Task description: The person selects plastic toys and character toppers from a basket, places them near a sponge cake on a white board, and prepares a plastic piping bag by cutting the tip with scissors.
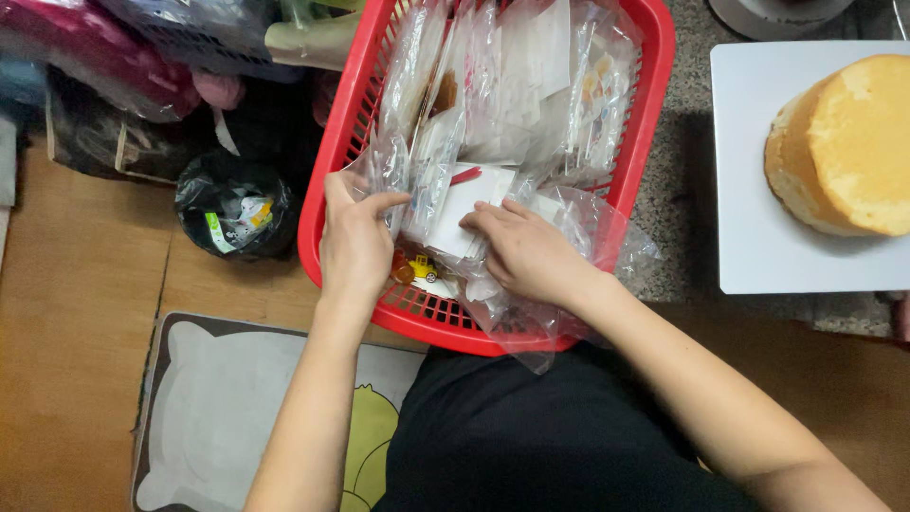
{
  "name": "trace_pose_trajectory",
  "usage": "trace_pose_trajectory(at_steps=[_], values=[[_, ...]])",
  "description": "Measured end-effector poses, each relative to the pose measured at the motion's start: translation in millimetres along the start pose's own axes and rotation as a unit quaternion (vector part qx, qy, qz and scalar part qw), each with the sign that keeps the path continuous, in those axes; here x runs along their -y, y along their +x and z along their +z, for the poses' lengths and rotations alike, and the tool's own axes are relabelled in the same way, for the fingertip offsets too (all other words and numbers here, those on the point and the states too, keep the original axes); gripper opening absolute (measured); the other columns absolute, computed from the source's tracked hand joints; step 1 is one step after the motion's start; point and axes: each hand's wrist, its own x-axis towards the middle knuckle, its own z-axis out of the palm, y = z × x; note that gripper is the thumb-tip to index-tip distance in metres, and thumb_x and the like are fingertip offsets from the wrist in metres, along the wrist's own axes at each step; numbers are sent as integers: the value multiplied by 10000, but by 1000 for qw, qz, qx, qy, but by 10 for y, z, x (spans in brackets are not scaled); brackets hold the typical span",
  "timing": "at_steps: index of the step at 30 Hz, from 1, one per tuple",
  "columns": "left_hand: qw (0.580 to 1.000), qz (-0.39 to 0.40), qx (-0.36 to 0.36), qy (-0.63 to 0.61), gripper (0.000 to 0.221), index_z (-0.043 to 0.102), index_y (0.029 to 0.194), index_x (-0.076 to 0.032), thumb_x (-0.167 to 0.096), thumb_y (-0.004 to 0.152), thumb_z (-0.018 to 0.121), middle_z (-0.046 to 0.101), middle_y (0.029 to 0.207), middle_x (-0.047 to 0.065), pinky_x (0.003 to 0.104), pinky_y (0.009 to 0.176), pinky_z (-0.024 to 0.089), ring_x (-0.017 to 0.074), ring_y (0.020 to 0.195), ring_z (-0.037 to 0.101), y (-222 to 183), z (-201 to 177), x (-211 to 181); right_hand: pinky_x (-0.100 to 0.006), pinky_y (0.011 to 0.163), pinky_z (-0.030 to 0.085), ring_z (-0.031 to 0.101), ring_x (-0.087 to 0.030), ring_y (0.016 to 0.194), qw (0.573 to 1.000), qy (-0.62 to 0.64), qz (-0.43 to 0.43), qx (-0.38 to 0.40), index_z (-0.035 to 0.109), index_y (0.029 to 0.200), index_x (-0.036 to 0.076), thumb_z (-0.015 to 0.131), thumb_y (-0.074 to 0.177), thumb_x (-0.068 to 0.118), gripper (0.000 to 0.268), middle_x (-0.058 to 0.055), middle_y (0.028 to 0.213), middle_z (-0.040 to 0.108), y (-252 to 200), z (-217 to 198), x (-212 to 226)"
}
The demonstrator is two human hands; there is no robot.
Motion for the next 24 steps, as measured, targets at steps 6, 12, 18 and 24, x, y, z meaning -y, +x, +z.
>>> trace_pose_trajectory(at_steps=[6,12,18,24], values=[[995,16,-46,90,297,786,1107,-107,-50,825,711,466,1425,184,498,989,433,393,1216,501,-87,168,-174,-514,1152,373,609,-409,1143,1000,20,11,-6,571,1236,40,596,797,34,440,-183,1190,654,-16,-14,-6],[973,78,-102,193,597,738,1173,18,-346,716,861,304,1598,260,542,1148,313,429,1382,388,-145,412,-230,-508,1154,384,613,-414,1139,998,43,38,-5,584,1241,51,601,826,40,415,-173,1148,669,-48,-63,18],[982,91,-128,102,219,798,1014,-118,-204,818,844,337,1604,255,548,1173,296,433,1414,377,-90,244,126,-466,1008,471,603,-383,1161,992,90,90,23,577,1254,50,592,830,50,425,-189,1163,657,-72,-155,9],[984,64,-138,91,147,804,982,-109,-162,847,826,384,1596,231,535,1174,290,422,1382,404,-5,290,190,-461,1001,476,600,-380,1178,993,102,67,-6,576,1263,36,607,837,50,428,-204,1208,654,-99,-161,-87]])
